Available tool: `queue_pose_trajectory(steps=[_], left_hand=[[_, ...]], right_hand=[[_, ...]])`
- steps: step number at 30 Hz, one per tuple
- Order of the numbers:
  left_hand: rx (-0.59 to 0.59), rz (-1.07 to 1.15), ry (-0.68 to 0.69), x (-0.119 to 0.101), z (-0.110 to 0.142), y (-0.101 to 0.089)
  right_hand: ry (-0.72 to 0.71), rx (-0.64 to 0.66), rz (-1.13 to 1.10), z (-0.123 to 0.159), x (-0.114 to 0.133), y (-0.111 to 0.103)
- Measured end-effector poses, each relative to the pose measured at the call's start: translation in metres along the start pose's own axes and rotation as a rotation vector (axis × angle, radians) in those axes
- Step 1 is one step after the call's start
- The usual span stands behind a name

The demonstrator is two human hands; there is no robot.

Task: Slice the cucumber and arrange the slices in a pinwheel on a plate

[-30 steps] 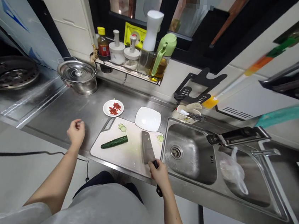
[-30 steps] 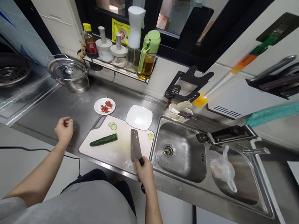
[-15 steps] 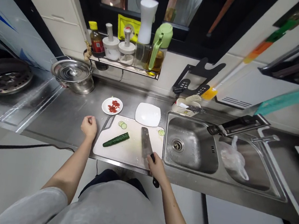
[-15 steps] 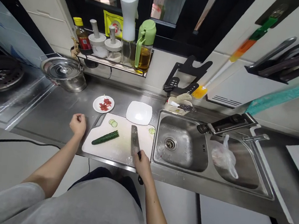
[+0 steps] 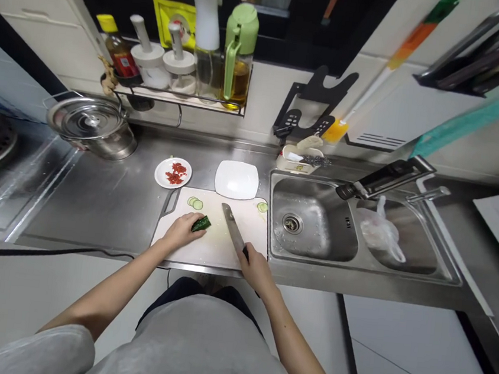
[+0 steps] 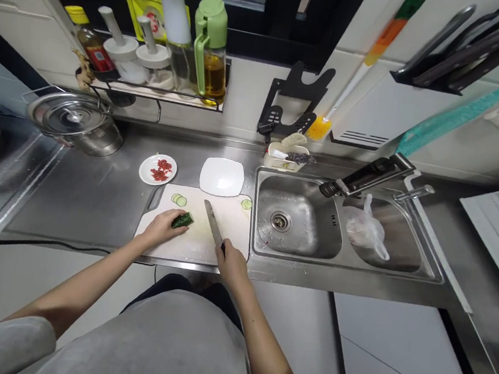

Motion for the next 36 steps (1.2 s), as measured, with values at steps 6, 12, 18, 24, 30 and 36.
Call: queue_pose_trajectory(steps=[6, 12, 18, 24, 30, 36], left_hand=[[-0.031, 0.087, 0.095, -0.024, 0.002, 0.003], [-0.118, 0.146, 0.212, -0.032, 0.008, -0.001], [-0.128, 0.101, 0.191, -0.031, 0.012, 0.001], [-0.124, 0.019, 0.192, -0.029, 0.008, 0.001], [-0.102, 0.03, 0.207, -0.027, 0.005, 0.002], [-0.091, 0.05, 0.2, -0.024, 0.005, 0.003]], right_hand=[[-0.002, 0.028, 0.088, 0.011, 0.009, -0.003], [-0.01, 0.062, 0.185, 0.018, 0.019, 0.003], [-0.059, 0.069, 0.206, 0.022, 0.026, 0.007], [-0.062, 0.096, 0.208, 0.022, 0.028, 0.009], [-0.077, 0.081, 0.253, 0.022, 0.034, 0.005], [-0.068, 0.128, 0.258, 0.021, 0.038, 0.006]])
Point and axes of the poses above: each hand's wrist, its own z-axis away from the middle knuckle, its own y-axis out of the palm, x = y × z, the point moved 10 cm from there along -z, towards the middle knuckle, and after that the axes turned 6 degrees about y, right-handed, at the moved point
